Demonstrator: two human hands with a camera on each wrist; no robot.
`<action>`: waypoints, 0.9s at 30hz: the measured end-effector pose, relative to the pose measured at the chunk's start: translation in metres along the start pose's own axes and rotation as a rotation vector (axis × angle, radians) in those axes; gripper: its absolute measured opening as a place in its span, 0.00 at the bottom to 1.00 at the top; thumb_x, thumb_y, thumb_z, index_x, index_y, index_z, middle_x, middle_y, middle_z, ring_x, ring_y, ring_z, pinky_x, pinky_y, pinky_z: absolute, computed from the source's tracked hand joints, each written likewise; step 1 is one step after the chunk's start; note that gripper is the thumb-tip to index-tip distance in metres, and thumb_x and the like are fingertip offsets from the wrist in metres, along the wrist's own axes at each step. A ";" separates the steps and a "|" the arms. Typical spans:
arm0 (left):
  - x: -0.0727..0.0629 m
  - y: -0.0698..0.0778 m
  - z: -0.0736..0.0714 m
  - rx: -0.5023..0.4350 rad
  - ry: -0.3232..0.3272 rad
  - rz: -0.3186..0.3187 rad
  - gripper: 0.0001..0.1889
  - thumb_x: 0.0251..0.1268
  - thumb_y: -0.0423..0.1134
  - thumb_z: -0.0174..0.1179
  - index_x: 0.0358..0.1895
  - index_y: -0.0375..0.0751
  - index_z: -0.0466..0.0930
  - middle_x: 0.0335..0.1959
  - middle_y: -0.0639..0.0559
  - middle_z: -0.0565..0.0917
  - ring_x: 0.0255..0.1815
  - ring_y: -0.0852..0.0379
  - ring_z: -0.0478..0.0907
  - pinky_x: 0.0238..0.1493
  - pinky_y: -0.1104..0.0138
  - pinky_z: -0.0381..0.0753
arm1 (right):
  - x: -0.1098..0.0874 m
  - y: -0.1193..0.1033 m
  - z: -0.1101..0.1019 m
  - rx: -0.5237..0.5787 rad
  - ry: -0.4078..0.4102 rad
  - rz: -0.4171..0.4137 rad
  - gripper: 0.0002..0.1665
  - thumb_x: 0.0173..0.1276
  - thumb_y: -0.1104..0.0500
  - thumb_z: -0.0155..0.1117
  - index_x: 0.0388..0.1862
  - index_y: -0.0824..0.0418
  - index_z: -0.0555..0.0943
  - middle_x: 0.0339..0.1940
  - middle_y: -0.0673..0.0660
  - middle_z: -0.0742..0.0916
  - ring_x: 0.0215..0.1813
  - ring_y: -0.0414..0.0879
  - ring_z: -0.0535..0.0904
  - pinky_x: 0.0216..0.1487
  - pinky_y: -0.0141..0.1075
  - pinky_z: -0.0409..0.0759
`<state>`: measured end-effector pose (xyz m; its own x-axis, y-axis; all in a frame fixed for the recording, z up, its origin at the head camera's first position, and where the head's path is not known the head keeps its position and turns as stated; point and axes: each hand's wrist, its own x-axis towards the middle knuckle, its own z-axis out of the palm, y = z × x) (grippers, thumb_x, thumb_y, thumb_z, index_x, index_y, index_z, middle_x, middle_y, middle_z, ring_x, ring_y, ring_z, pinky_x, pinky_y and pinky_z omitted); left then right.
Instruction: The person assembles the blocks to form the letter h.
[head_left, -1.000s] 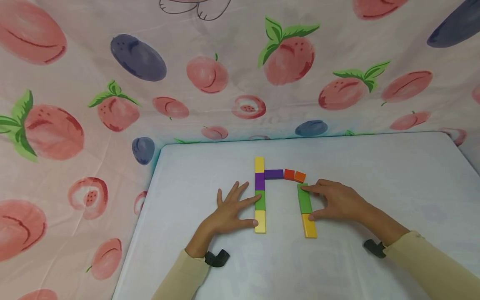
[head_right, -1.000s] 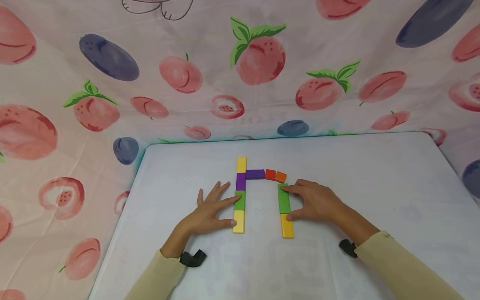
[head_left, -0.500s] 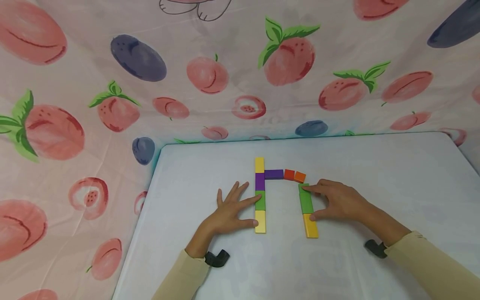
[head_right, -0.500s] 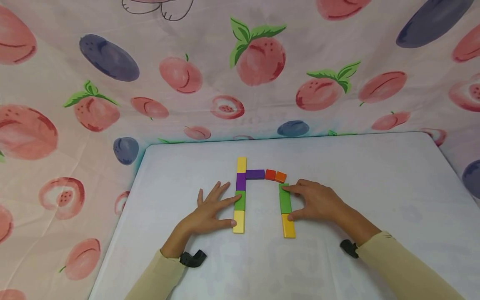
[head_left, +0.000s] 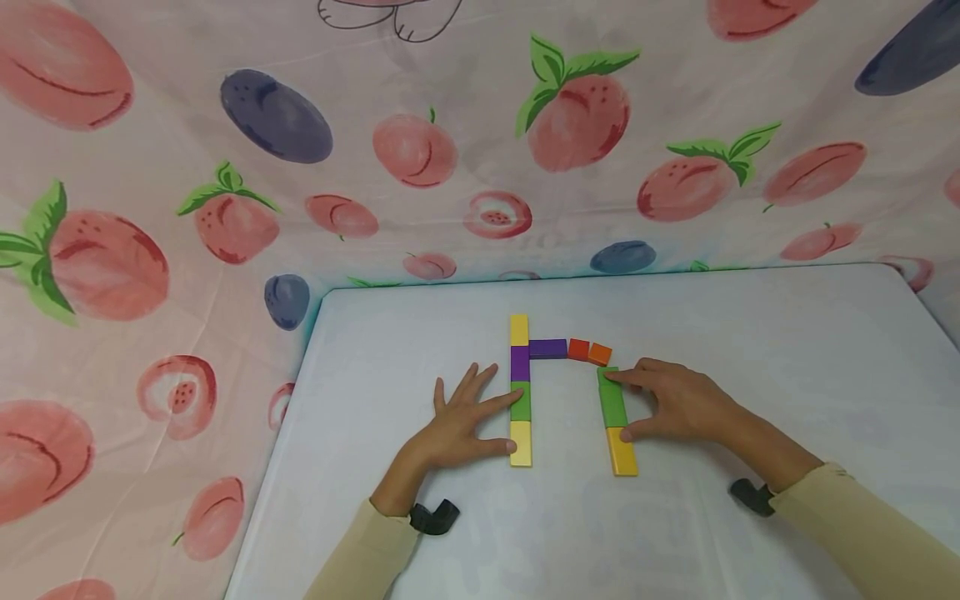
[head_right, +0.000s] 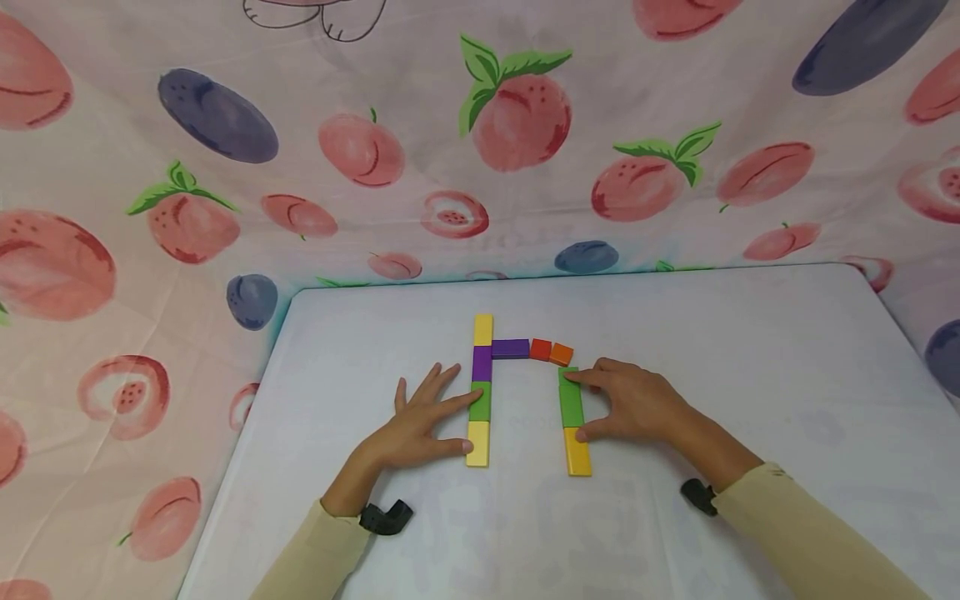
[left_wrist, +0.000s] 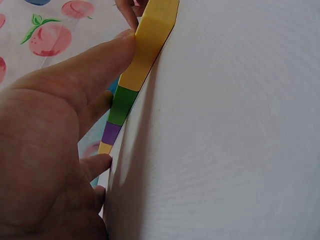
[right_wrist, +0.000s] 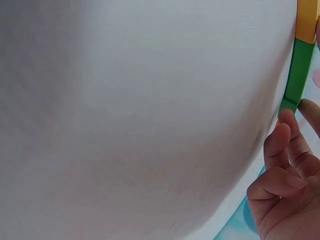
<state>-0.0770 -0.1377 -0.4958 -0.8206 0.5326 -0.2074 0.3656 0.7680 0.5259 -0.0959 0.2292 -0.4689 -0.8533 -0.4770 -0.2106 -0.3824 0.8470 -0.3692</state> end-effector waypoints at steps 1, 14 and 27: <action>0.000 0.000 0.000 0.000 0.000 0.001 0.40 0.62 0.66 0.65 0.78 0.74 0.61 0.87 0.55 0.43 0.87 0.45 0.30 0.73 0.29 0.20 | 0.000 0.000 0.000 0.003 0.000 0.000 0.55 0.46 0.26 0.78 0.72 0.43 0.76 0.41 0.44 0.80 0.38 0.38 0.71 0.32 0.30 0.72; 0.000 0.001 -0.001 -0.014 0.015 0.012 0.41 0.61 0.65 0.65 0.78 0.72 0.61 0.86 0.53 0.45 0.87 0.44 0.31 0.73 0.29 0.20 | 0.002 0.002 -0.005 0.080 0.034 0.032 0.55 0.44 0.25 0.78 0.71 0.44 0.77 0.43 0.46 0.82 0.36 0.39 0.72 0.31 0.30 0.73; 0.001 -0.002 -0.005 -0.069 -0.005 -0.006 0.42 0.62 0.69 0.63 0.79 0.79 0.55 0.86 0.57 0.45 0.87 0.48 0.29 0.73 0.30 0.18 | -0.005 0.009 -0.040 0.147 0.204 0.067 0.36 0.66 0.43 0.73 0.71 0.52 0.77 0.45 0.53 0.85 0.41 0.44 0.77 0.33 0.31 0.78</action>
<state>-0.0807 -0.1399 -0.4929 -0.8203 0.5302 -0.2145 0.3294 0.7445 0.5806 -0.1088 0.2483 -0.4347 -0.9345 -0.3514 -0.0573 -0.2799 0.8245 -0.4918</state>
